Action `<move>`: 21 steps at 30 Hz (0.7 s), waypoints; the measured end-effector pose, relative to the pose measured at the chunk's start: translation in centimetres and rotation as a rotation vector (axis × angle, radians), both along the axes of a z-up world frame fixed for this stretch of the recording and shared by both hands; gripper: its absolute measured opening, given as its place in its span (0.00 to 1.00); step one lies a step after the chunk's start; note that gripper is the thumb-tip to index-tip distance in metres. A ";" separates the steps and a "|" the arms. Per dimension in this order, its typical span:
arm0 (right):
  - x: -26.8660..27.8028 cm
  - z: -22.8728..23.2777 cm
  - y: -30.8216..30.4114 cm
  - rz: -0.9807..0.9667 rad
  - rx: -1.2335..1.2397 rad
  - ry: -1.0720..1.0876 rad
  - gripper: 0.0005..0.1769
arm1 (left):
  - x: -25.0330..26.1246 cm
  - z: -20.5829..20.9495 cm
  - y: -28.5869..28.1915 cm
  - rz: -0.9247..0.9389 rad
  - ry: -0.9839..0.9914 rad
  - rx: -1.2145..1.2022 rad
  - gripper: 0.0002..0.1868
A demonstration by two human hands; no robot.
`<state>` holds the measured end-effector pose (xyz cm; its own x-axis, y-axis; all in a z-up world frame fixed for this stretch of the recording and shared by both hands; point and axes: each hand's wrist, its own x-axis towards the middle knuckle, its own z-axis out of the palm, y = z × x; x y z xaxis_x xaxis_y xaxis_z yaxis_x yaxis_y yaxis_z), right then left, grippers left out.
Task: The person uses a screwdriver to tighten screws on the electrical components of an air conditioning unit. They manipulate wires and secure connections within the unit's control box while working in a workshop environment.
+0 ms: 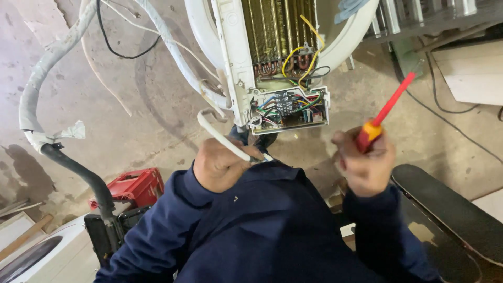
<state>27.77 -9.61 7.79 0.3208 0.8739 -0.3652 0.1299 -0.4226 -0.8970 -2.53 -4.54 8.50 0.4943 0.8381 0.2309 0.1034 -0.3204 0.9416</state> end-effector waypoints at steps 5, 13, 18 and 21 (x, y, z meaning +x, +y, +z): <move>-4.4 0.3 -1.7 0.216 -0.223 0.393 0.13 | 1.0 1.8 -0.7 -0.036 0.092 0.288 0.12; -6.8 1.0 -0.7 0.249 -0.306 0.762 0.22 | -0.1 2.6 -0.7 -0.095 0.098 0.203 0.09; -7.4 -0.2 -1.1 0.139 -0.181 0.757 0.24 | -0.8 1.6 -3.0 0.083 -0.012 -0.186 0.10; -7.3 -1.1 -1.6 0.166 -0.155 0.623 0.25 | -1.2 2.5 -3.3 0.265 0.235 0.015 0.09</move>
